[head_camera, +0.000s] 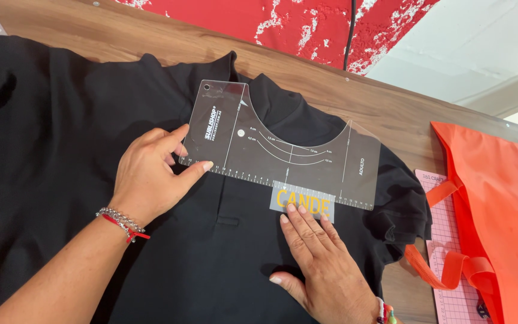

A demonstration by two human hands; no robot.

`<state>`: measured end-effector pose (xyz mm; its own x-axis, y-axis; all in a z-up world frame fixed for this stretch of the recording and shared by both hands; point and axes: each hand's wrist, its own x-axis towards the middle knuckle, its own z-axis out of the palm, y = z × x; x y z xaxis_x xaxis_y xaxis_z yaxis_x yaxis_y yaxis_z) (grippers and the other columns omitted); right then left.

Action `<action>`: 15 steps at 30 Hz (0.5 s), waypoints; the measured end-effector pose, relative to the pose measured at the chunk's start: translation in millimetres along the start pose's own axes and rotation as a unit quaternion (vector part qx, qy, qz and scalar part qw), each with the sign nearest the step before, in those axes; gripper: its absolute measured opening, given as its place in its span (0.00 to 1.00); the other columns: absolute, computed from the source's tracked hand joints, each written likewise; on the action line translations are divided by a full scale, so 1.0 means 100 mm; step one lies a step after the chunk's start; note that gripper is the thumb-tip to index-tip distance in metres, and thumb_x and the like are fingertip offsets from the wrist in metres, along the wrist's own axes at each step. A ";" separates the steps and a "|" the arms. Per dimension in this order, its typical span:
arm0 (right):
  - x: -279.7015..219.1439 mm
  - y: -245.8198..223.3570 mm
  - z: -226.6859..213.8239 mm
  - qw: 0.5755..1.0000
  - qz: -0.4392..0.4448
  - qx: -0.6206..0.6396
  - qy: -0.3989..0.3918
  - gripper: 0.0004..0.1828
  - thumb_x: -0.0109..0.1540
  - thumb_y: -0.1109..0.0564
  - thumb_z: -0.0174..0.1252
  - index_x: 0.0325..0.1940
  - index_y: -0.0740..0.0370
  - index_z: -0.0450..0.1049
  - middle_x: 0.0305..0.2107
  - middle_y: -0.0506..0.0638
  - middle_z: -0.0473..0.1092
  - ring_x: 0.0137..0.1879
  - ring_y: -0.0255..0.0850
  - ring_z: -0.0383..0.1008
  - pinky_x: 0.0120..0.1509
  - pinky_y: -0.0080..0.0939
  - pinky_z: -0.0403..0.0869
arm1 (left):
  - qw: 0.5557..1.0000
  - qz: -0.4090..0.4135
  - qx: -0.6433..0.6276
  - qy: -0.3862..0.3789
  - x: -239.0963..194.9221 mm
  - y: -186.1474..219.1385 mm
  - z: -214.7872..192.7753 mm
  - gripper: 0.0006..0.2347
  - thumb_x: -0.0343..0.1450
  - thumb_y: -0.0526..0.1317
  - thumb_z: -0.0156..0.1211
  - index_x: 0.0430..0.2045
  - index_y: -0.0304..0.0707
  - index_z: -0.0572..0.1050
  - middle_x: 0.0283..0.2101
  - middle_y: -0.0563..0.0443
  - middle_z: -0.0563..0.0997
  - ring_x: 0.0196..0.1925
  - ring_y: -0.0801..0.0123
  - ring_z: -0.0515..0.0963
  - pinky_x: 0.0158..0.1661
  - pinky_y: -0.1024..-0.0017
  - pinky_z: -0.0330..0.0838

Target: The person smooths a black polo shirt on a table, then cuts a vinyl lettering piece from a sheet using scissors. They place the cut vinyl on the shirt's chest, use a curved ruler to align it, and apply tape to secure the vinyl in place.

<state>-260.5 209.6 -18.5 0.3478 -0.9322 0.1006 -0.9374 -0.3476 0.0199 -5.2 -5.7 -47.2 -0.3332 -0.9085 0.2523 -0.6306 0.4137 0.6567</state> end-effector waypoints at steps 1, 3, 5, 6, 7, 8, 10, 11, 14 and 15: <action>0.00 0.00 0.00 1.000 0.001 0.004 0.002 0.47 0.67 0.28 0.49 0.77 0.65 0.54 0.75 0.60 0.51 0.80 0.53 0.50 0.80 0.55 0.51 | 1.000 0.004 0.004 0.000 0.00 -0.01 0.00 0.27 0.63 0.54 0.71 0.56 0.44 0.79 0.33 0.62 0.77 0.28 0.68 0.76 0.34 0.64 0.73; 0.01 -0.01 -0.01 1.000 0.000 0.007 0.003 0.47 0.67 0.29 0.49 0.77 0.65 0.54 0.75 0.60 0.51 0.81 0.53 0.50 0.81 0.55 0.51 | 1.000 0.007 0.005 0.001 -0.01 -0.01 0.01 0.27 0.63 0.54 0.71 0.56 0.44 0.79 0.33 0.62 0.77 0.28 0.68 0.76 0.35 0.65 0.74; 0.01 0.00 -0.02 1.000 0.000 0.010 0.005 0.46 0.67 0.29 0.50 0.76 0.66 0.54 0.75 0.60 0.51 0.81 0.53 0.50 0.81 0.55 0.51 | 1.000 0.011 0.007 0.003 -0.01 -0.02 0.01 0.27 0.63 0.53 0.71 0.56 0.44 0.79 0.33 0.62 0.77 0.29 0.68 0.76 0.36 0.65 0.74; 0.01 0.00 -0.02 1.000 -0.003 0.012 0.005 0.46 0.67 0.30 0.50 0.76 0.66 0.54 0.75 0.61 0.51 0.80 0.53 0.51 0.81 0.55 0.52 | 1.000 0.008 0.009 0.000 -0.01 -0.02 0.01 0.27 0.63 0.54 0.70 0.56 0.44 0.79 0.33 0.62 0.77 0.29 0.68 0.76 0.37 0.65 0.74; 0.01 0.01 -0.01 1.000 -0.006 0.014 0.006 0.46 0.67 0.30 0.50 0.76 0.66 0.54 0.75 0.61 0.51 0.80 0.53 0.51 0.80 0.55 0.52 | 1.000 0.006 0.011 -0.003 -0.01 -0.02 0.01 0.27 0.63 0.54 0.70 0.57 0.45 0.78 0.33 0.62 0.77 0.30 0.67 0.76 0.38 0.64 0.73; 0.02 0.01 -0.02 1.000 -0.006 0.013 0.007 0.46 0.67 0.30 0.50 0.76 0.66 0.54 0.75 0.61 0.51 0.80 0.53 0.51 0.80 0.55 0.52 | 1.000 0.007 0.011 -0.003 -0.01 -0.02 0.01 0.27 0.63 0.54 0.70 0.57 0.45 0.78 0.33 0.62 0.77 0.30 0.67 0.76 0.38 0.64 0.73; 0.02 0.00 -0.03 1.000 -0.008 0.020 0.009 0.46 0.67 0.30 0.50 0.76 0.67 0.54 0.75 0.62 0.51 0.80 0.54 0.52 0.81 0.55 0.52 | 1.000 0.012 0.013 -0.003 -0.01 -0.02 0.01 0.27 0.63 0.53 0.70 0.57 0.45 0.78 0.33 0.62 0.77 0.30 0.67 0.76 0.39 0.64 0.73; 0.02 0.00 -0.03 1.000 -0.007 0.020 0.010 0.46 0.67 0.30 0.50 0.76 0.67 0.54 0.75 0.62 0.51 0.80 0.54 0.52 0.81 0.55 0.52 | 1.000 0.013 0.013 -0.004 -0.01 -0.01 0.00 0.27 0.63 0.53 0.70 0.57 0.45 0.78 0.33 0.62 0.77 0.30 0.67 0.76 0.39 0.64 0.73; 0.02 -0.01 -0.04 1.000 -0.007 0.021 0.015 0.45 0.67 0.31 0.50 0.76 0.67 0.55 0.75 0.63 0.51 0.80 0.55 0.52 0.81 0.55 0.52 | 1.000 0.001 0.008 -0.010 0.00 0.00 0.00 0.27 0.63 0.53 0.71 0.56 0.46 0.79 0.33 0.62 0.77 0.30 0.68 0.76 0.37 0.65 0.73; 0.02 -0.01 -0.05 1.000 -0.008 0.020 0.014 0.45 0.67 0.31 0.50 0.76 0.66 0.55 0.74 0.63 0.52 0.80 0.55 0.52 0.81 0.55 0.52 | 1.000 0.001 0.012 -0.011 0.00 0.00 -0.01 0.27 0.63 0.54 0.70 0.56 0.46 0.79 0.33 0.62 0.77 0.29 0.68 0.76 0.37 0.64 0.73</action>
<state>-258.4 208.5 -13.6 0.3610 -0.9237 0.1285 -0.9303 -0.3663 -0.0191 -4.9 -5.6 -46.7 -0.3494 -0.9061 0.2385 -0.6458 0.4173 0.6394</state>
